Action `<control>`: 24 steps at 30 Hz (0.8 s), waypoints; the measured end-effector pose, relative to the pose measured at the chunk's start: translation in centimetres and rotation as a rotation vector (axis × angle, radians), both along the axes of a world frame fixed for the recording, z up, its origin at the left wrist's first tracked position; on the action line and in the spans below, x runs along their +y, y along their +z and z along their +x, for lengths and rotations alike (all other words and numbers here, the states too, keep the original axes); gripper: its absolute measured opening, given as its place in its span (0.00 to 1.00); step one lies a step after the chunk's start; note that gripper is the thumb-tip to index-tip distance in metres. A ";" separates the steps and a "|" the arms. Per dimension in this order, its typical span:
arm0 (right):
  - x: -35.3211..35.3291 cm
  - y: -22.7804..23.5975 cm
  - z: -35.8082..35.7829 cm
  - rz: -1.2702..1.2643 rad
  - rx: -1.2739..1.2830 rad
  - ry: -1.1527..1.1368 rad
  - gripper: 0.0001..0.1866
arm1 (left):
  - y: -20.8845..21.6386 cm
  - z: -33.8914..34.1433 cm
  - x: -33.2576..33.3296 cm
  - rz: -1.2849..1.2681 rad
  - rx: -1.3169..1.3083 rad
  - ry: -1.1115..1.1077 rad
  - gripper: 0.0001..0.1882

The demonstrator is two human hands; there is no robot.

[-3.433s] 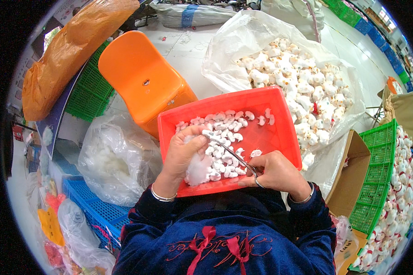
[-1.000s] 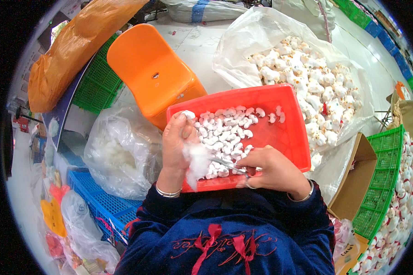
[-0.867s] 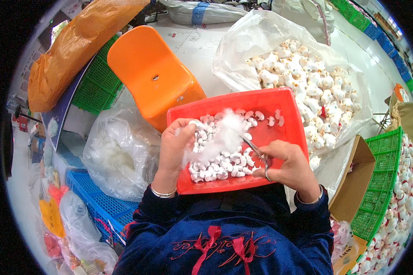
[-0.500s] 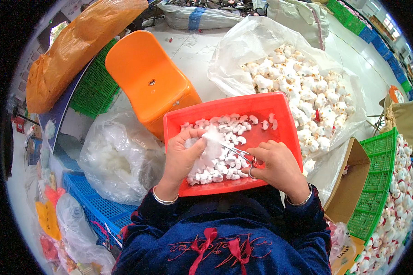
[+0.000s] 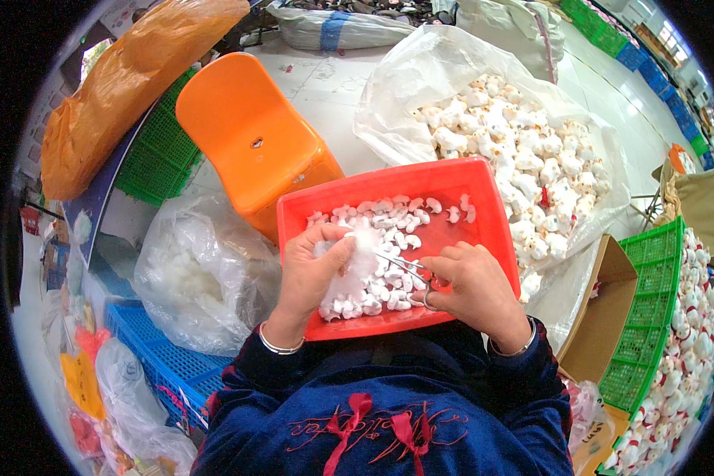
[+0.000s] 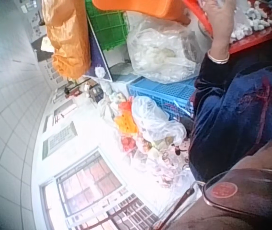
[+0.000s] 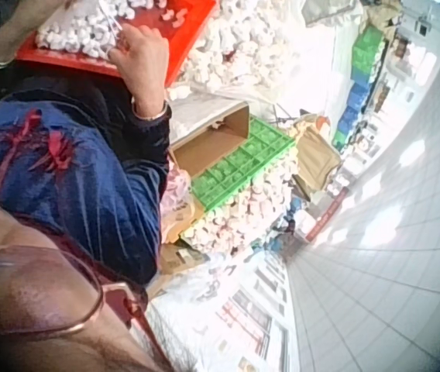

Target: The person uses scissors to trim white fluffy material from small white objects in a red tray. The person repeatedly picks up each object, snips off excess fluff, and places the trimmed pieces back into the tray. The work continues throughout the clip with consistent hand movements.

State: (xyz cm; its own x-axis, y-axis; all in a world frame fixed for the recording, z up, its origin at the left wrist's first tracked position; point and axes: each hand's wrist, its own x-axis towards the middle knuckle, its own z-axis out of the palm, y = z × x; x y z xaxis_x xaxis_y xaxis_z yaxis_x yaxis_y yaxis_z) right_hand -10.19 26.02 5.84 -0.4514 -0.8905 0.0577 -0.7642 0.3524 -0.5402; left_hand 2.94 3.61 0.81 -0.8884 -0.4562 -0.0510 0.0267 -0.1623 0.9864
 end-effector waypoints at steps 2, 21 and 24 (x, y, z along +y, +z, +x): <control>0.1 -0.1 0.0 -0.032 0.003 0.010 0.21 | 0.3 0.0 -0.5 0.036 -0.051 -0.053 0.06; 0.4 -0.5 0.0 -0.051 -0.031 0.012 0.21 | 1.7 0.8 -2.4 -0.375 -0.263 -0.375 0.13; 0.9 -0.7 0.0 -0.049 -0.041 0.005 0.22 | 1.9 1.0 -1.8 -0.315 -0.146 -0.221 0.16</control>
State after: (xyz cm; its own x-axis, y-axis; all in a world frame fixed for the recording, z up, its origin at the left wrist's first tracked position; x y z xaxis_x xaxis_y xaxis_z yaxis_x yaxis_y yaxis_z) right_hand -10.16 26.89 5.11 -0.4499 -0.8892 0.0831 -0.7428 0.3209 -0.5875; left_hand 3.93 1.82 2.71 -0.9604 -0.2690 -0.0723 -0.1190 0.1616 0.9796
